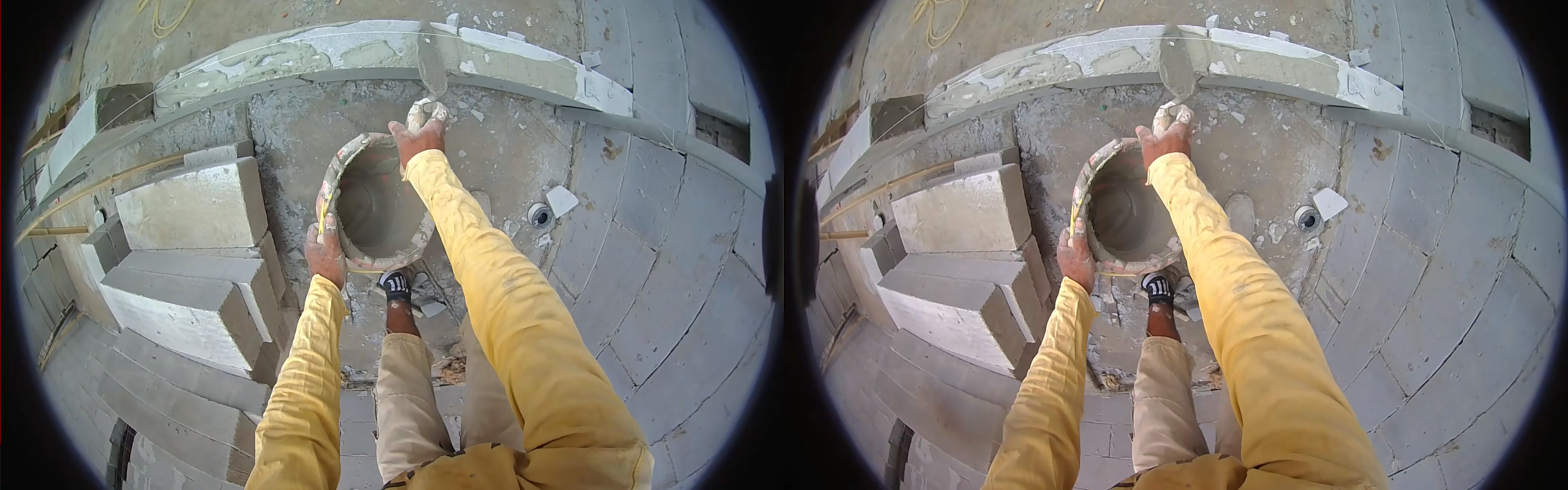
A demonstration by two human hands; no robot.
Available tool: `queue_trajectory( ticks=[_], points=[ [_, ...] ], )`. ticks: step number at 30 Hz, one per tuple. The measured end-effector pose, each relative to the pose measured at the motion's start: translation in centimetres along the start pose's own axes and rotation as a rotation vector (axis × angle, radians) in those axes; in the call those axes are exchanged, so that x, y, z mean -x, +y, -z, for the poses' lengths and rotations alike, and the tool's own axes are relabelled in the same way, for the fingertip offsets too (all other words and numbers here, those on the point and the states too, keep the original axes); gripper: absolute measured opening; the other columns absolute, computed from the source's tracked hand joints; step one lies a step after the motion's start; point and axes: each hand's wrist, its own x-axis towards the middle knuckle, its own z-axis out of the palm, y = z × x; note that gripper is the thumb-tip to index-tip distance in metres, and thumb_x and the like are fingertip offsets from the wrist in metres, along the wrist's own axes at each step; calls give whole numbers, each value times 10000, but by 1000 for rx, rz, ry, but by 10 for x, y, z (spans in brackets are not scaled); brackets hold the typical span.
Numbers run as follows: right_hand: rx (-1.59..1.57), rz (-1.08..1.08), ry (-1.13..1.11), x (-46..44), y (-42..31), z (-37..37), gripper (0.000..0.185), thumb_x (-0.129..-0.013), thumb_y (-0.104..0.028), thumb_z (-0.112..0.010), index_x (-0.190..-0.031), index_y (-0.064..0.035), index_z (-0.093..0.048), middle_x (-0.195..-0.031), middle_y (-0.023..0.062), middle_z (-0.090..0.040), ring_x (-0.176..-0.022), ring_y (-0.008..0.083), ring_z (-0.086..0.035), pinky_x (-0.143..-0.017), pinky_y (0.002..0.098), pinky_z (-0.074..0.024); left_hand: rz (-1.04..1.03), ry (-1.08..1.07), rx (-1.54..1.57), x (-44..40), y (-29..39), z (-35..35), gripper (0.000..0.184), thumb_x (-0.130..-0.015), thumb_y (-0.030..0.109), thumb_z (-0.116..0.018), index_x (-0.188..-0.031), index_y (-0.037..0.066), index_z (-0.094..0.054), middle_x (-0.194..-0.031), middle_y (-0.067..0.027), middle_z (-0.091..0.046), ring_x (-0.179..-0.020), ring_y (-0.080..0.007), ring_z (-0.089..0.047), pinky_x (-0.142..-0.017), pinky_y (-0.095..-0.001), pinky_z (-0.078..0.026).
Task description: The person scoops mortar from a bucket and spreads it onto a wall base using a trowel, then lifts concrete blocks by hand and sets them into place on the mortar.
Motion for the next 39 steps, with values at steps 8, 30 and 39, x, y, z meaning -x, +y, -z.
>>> queue_trajectory(
  ticks=[8, 30, 39],
  points=[
    [301, 148, -301, 23, -72, -25, 770, -758, -245, -746, -1401, -88, -351, -1383, 261, -397, -1267, 415, -418, -1045, 441, -379, 8, 9, -66, 6, 16, 15, 494, -921, 478, -546, -896, -14, -575, -739, -99, -554, -692, -163, -488, -653, -331, -435],
    [481, 136, 2, -13, 50, 187, 712, -693, -293, -797, -1269, -6, -492, -1234, 253, -544, -1141, 380, -541, -978, 413, -427, -43, -4, -29, 7, 4, 17, 454, -914, 417, -592, -940, -36, -580, -766, -91, -572, -686, -166, -505, -637, -331, -443],
    [1070, 238, -851, 85, 76, 99, 659, -808, -329, -661, -1373, -89, -421, -1374, 209, -465, -1265, 359, -462, -1037, 425, -404, -125, -69, -152, 17, 31, -15, 456, -907, 410, -594, -945, -44, -570, -762, -157, -577, -678, -234, -523, -652, -360, -452]
  ],
)
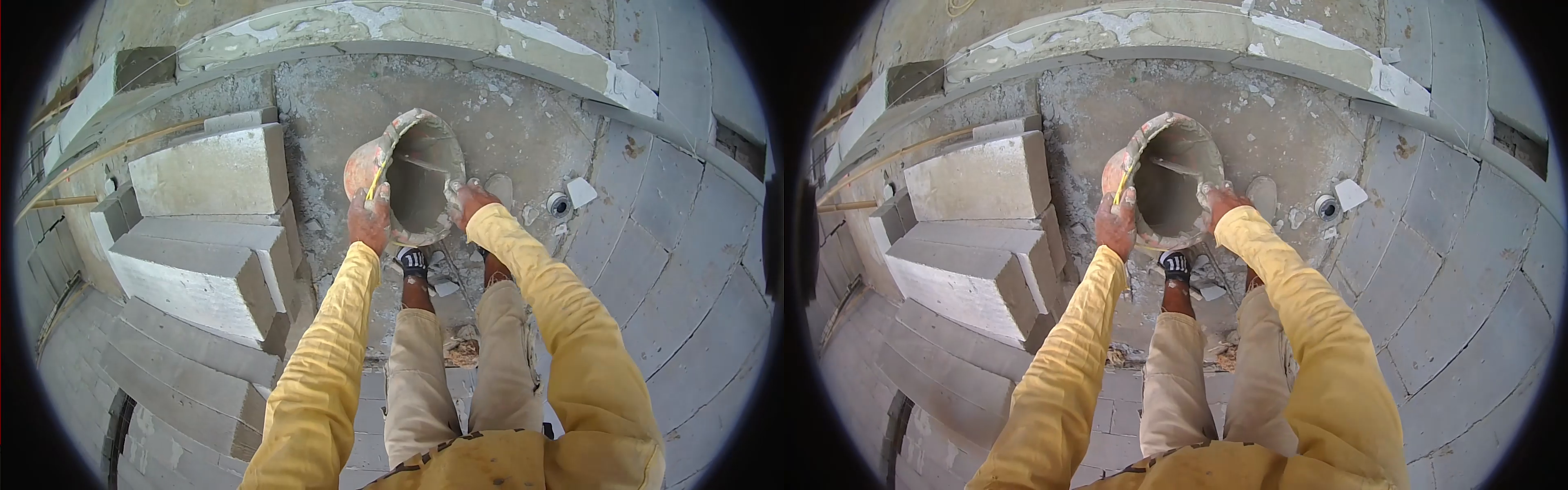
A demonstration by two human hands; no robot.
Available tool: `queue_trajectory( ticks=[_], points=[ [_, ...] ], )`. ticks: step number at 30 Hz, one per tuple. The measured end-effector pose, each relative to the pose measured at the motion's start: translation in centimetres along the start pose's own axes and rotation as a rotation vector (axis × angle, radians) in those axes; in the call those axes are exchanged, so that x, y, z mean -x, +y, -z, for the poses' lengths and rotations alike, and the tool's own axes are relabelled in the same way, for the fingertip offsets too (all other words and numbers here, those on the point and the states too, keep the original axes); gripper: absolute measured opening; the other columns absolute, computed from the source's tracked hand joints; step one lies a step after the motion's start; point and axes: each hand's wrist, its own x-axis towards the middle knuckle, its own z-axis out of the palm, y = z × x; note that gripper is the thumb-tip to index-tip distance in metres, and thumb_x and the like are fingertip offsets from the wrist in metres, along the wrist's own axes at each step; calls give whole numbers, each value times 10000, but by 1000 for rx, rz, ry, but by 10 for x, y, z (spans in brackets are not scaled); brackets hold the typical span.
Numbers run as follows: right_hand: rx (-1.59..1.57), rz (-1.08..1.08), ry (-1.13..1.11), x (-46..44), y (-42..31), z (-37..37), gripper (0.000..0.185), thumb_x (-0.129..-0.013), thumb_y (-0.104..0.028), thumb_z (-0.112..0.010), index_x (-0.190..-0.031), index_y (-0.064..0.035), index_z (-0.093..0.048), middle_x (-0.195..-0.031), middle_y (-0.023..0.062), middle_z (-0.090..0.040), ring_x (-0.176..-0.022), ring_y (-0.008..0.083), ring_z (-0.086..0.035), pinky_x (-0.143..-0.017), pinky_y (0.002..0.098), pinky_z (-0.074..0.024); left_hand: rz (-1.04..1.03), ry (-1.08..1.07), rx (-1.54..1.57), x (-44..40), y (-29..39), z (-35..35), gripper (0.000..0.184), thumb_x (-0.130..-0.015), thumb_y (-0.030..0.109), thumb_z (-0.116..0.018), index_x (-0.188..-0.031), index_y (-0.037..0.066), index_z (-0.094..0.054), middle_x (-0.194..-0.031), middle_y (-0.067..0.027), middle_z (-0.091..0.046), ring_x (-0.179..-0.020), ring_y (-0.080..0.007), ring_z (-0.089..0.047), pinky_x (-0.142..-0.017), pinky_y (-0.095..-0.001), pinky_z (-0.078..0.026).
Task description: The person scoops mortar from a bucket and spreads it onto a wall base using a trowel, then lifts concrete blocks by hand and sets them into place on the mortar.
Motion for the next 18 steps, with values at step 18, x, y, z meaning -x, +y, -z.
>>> queue_trajectory(
  ticks=[18],
  points=[
    [-1419, 211, -839, -33, 64, -42, 635, -763, -312, -768, -1305, -108, -507, -1025, 68, -642, -838, 188, -615, -697, 349, -497, -19, -38, -221, -4, 10, -11, 427, -913, 426, -583, -901, 0, -578, -710, -75, -545, -651, -163, -500, -623, -320, -438]
  ],
)
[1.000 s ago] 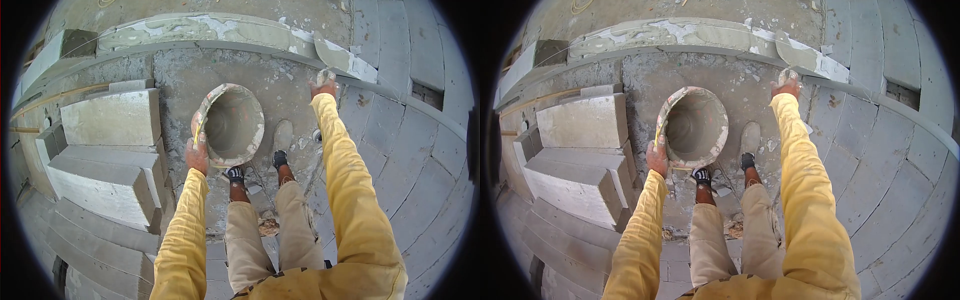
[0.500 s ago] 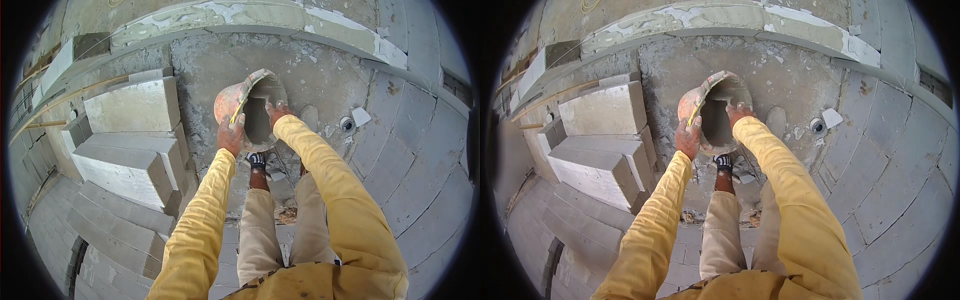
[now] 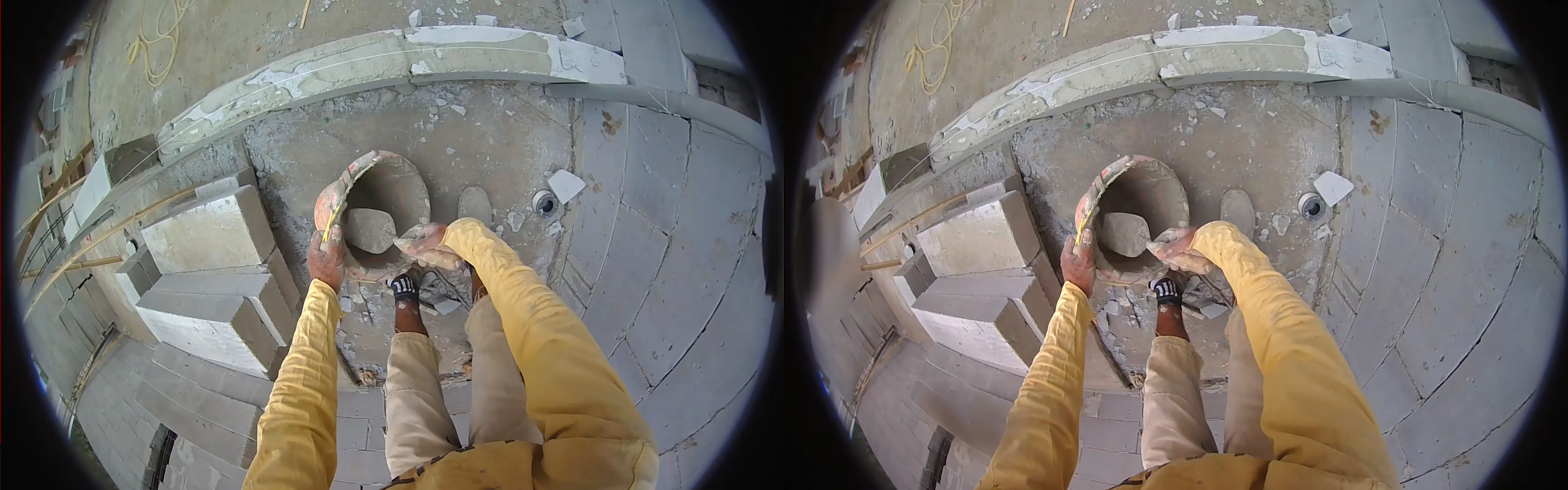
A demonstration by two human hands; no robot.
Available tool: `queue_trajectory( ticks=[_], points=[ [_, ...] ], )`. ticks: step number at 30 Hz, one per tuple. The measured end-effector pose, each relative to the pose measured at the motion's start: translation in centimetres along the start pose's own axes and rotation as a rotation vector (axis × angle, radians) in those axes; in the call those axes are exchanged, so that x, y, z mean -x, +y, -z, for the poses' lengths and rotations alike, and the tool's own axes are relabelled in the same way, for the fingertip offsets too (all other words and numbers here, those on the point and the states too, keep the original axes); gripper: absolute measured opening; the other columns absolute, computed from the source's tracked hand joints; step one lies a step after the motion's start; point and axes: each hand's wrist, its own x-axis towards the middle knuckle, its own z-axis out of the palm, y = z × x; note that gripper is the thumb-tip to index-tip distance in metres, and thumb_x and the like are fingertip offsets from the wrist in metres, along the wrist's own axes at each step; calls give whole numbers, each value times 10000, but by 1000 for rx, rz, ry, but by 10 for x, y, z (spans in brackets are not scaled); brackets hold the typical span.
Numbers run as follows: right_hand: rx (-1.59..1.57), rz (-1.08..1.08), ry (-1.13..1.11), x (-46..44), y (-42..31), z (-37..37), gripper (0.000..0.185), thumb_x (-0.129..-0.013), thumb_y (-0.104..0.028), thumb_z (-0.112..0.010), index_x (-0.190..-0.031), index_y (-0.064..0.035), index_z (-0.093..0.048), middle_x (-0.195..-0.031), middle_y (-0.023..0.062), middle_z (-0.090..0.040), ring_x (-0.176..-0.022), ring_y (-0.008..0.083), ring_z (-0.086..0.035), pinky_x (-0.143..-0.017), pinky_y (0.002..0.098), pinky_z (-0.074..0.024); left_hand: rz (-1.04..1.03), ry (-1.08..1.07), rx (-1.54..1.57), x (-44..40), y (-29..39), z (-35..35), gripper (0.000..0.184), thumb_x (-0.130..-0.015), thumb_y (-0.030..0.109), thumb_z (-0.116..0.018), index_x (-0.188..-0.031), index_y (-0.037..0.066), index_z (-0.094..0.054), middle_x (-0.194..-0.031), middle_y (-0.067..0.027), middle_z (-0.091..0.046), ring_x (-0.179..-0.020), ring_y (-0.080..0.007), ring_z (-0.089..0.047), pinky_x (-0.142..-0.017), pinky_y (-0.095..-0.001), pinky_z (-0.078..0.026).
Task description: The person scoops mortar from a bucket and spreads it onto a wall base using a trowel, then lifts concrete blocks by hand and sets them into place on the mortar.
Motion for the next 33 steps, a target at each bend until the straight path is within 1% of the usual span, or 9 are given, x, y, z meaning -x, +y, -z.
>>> queue_trajectory(
  ticks=[1, 4, 8, 12, 17, 21, 24, 31, 33],
  points=[
    [-134, 46, 27, 13, 5, 1, 664, -763, -239, -778, -1321, -53, -472, -1022, 66, -624, -811, 199, -617, -684, 352, -499, -22, 22, -38, -5, -3, -1, 457, -907, 458, -579, -922, 1, -589, -725, -72, -549, -670, -157, -484, -638, -320, -432],
    [-186, 139, 100, 68, 17, 17, 629, -755, -154, -775, -1306, -68, -485, -999, 70, -626, -789, 186, -627, -695, 336, -508, 59, -27, 235, -13, -7, -11, 527, -891, 510, -592, -985, -9, -590, -748, -25, -536, -681, -139, -471, -612, -296, -412],
    [-287, 356, 384, 140, 21, 37, 633, -746, -142, -776, -1305, -71, -487, -999, 54, -631, -803, 165, -621, -712, 307, -505, 155, -22, 223, -20, 4, -20, 456, -905, 464, -604, -980, 14, -593, -730, 22, -509, -651, -87, -421, -563, -249, -366],
    [-305, 602, 671, 202, 8, 69, 645, -729, -133, -789, -1295, -52, -490, -1010, 50, -636, -818, 148, -615, -695, 303, -509, 60, -24, 136, -30, 0, -31, 424, -920, 452, -588, -967, 31, -592, -723, 37, -495, -654, -63, -413, -558, -236, -349],
    [-361, 736, 1032, 241, -32, 90, 527, -754, -177, -782, -1204, -51, -538, -998, 62, -628, -777, 145, -611, -653, 287, -505, 147, -61, 144, -32, 13, -41, 478, -915, 491, -565, -960, 15, -558, -702, 17, -496, -637, -111, -434, -554, -273, -371],
    [-883, 913, 684, 251, -58, 81, 374, -798, -241, -750, -1082, -88, -560, -863, 39, -573, -692, 166, -586, -566, 305, -487, 111, -36, 13, -41, -2, -44, 530, -895, 531, -571, -966, 6, -560, -684, -2, -494, -622, -128, -432, -551, -279, -371],
    [-1020, 909, 660, 250, -68, 77, 361, -803, -244, -744, -1069, -95, -552, -879, 47, -573, -695, 173, -588, -558, 312, -487, 61, -14, 24, -40, 4, -52, 535, -865, 583, -585, -921, 53, -534, -650, 10, -445, -573, -104, -402, -497, -272, -345],
    [-949, 985, 648, 251, -139, 132, 318, -805, -242, -737, -1028, -111, -552, -844, 52, -573, -679, 178, -578, -556, 318, -480, 48, -42, 110, -33, 20, -59, 548, -844, 612, -597, -880, 71, -510, -637, 15, -432, -561, -91, -399, -477, -266, -330],
    [-888, 1001, 751, 254, -153, 137, 405, -753, -267, -788, -1045, -89, -571, -801, 61, -603, -628, 187, -587, -539, 326, -478, 59, -53, 88, -37, 12, -58, 584, -882, 572, -565, -1035, 9, -562, -712, -10, -506, -635, -121, -435, -567, -280, -381]
  ],
)
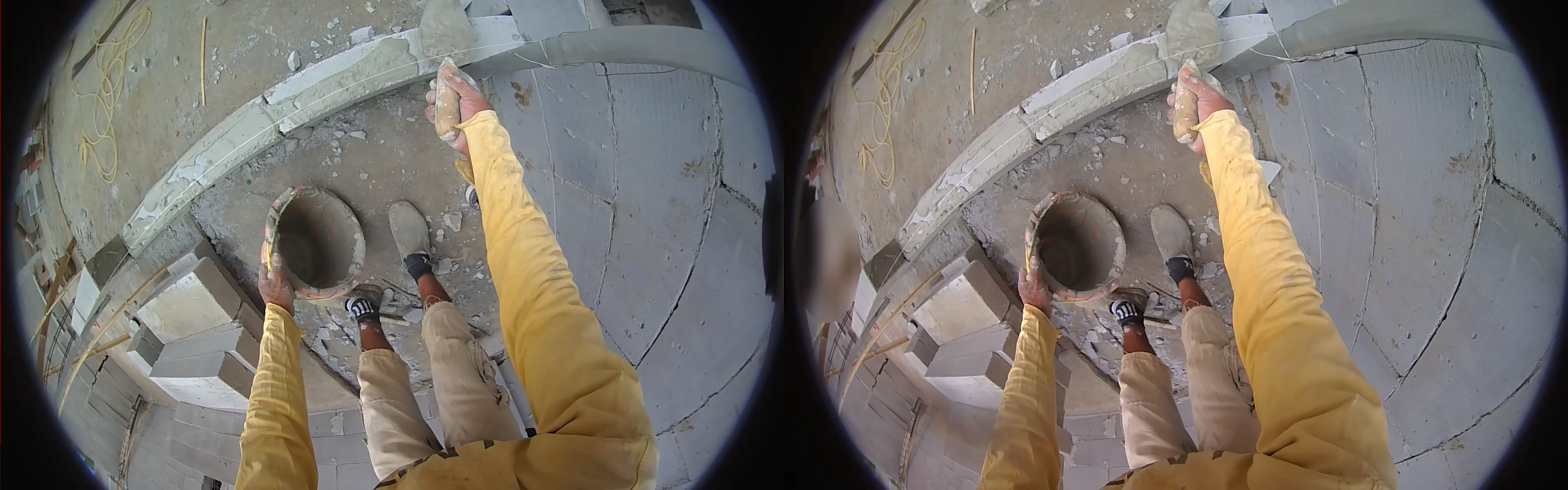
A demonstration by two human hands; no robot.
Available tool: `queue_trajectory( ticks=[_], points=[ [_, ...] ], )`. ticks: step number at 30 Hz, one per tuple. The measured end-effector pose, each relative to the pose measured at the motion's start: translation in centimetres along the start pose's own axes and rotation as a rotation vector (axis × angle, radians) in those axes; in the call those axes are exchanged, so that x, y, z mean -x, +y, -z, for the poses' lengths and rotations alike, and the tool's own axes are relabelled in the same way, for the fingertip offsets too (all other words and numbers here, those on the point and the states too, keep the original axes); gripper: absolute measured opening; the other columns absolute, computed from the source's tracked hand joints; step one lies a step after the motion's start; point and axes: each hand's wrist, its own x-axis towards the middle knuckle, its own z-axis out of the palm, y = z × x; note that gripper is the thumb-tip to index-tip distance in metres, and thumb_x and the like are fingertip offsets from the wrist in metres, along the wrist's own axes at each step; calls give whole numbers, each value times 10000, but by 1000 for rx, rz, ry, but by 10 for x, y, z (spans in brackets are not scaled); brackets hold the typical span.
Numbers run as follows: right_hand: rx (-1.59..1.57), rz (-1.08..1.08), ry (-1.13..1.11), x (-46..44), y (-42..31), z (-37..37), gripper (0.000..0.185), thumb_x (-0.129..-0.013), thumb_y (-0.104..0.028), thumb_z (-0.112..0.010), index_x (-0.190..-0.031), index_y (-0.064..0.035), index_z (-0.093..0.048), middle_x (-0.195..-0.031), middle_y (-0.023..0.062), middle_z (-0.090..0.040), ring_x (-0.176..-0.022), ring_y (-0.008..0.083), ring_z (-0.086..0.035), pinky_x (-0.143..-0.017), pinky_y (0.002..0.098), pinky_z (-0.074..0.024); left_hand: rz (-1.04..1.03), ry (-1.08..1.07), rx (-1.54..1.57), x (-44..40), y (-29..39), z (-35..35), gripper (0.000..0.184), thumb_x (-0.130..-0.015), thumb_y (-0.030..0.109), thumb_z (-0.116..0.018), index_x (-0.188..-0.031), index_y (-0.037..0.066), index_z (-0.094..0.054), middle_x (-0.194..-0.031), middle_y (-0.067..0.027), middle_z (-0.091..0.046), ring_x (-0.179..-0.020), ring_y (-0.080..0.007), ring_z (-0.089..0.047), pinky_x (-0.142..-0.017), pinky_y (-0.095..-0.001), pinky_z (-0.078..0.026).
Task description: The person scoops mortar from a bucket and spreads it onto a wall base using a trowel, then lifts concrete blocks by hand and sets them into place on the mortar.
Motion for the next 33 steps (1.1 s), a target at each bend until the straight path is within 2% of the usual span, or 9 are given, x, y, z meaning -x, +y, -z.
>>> queue_trajectory(
  ticks=[7, 11, 12, 15, 16, 21, 26, 30, 33],
  points=[
    [599, 702, 338, 9, 64, 31, 580, -674, -114, -801, -1186, -26, -543, -967, 82, -643, -787, 178, -623, -712, 318, -517, 51, -20, 2, 9, 14, -8, 663, -843, 617, -594, -1121, 16, -565, -689, 18, -479, -595, -92, -417, -517, -258, -345],
    [736, 824, 589, -49, 98, 57, 646, -681, -96, -790, -1239, -16, -474, -1193, 182, -563, -1018, 293, -609, -899, 374, -479, -35, -59, -53, 11, 18, -8, 599, -907, 551, -541, -1147, 3, -555, -805, -8, -530, -698, -97, -460, -612, -251, -393],
    [844, 666, 626, -36, 92, 38, 673, -738, -146, -764, -1301, -13, -420, -1324, 235, -465, -1174, 354, -525, -991, 412, -430, -15, -80, -61, 17, 32, -9, 583, -925, 531, -523, -1161, -1, -551, -838, -15, -540, -723, -101, -468, -637, -251, -403],
    [1398, 469, 843, -54, 127, 39, 726, -790, -210, -727, -1374, -15, -343, -1400, 262, -382, -1267, 395, -434, -1057, 427, -380, -86, -71, -28, 14, 23, -11, 536, -920, 510, -543, -1058, -7, -572, -777, -15, -529, -684, -112, -448, -606, -264, -395],
    [1392, 397, 748, -54, 137, 43, 783, -816, -248, -695, -1425, -13, -263, -1448, 291, -298, -1340, 432, -316, -1120, 445, -296, -131, -55, -3, 15, 21, -12, 526, -908, 509, -563, -999, -8, -585, -731, -12, -518, -652, -115, -434, -578, -272, -387],
    [1479, 367, 588, -20, 203, 74, 755, -793, -210, -692, -1389, 12, -284, -1396, 301, -347, -1341, 436, -291, -1132, 460, -246, -97, -58, 38, 21, 32, -16, 494, -908, 491, -567, -974, 1, -581, -712, -24, -504, -650, -127, -438, -584, -284, -387],
    [1112, 546, 488, 37, 183, 63, 637, -760, -107, -672, -1301, 16, -360, -1252, 246, -445, -1185, 386, -453, -1031, 431, -356, 21, -81, -30, 16, 18, -1, 492, -907, 476, -572, -1012, -5, -593, -761, -39, -540, -679, -134, -461, -613, -280, -401],
    [857, 727, 557, 17, 137, 31, 557, -755, -70, -629, -1253, 22, -396, -1204, 231, -470, -1095, 341, -525, -963, 408, -412, -23, -73, 105, 12, -2, 6, 432, -904, 476, -599, -1054, 72, -580, -694, 72, -464, -548, -46, -380, -478, -231, -298],
    [789, 429, 684, 4, 89, -24, 553, -773, -109, -634, -1248, 42, -395, -1226, 263, -469, -1128, 379, -518, -963, 426, -429, -22, -68, 164, 12, -15, 12, 396, -912, 440, -609, -1055, 72, -580, -695, 80, -464, -559, -43, -380, -488, -226, -298]
  ],
)
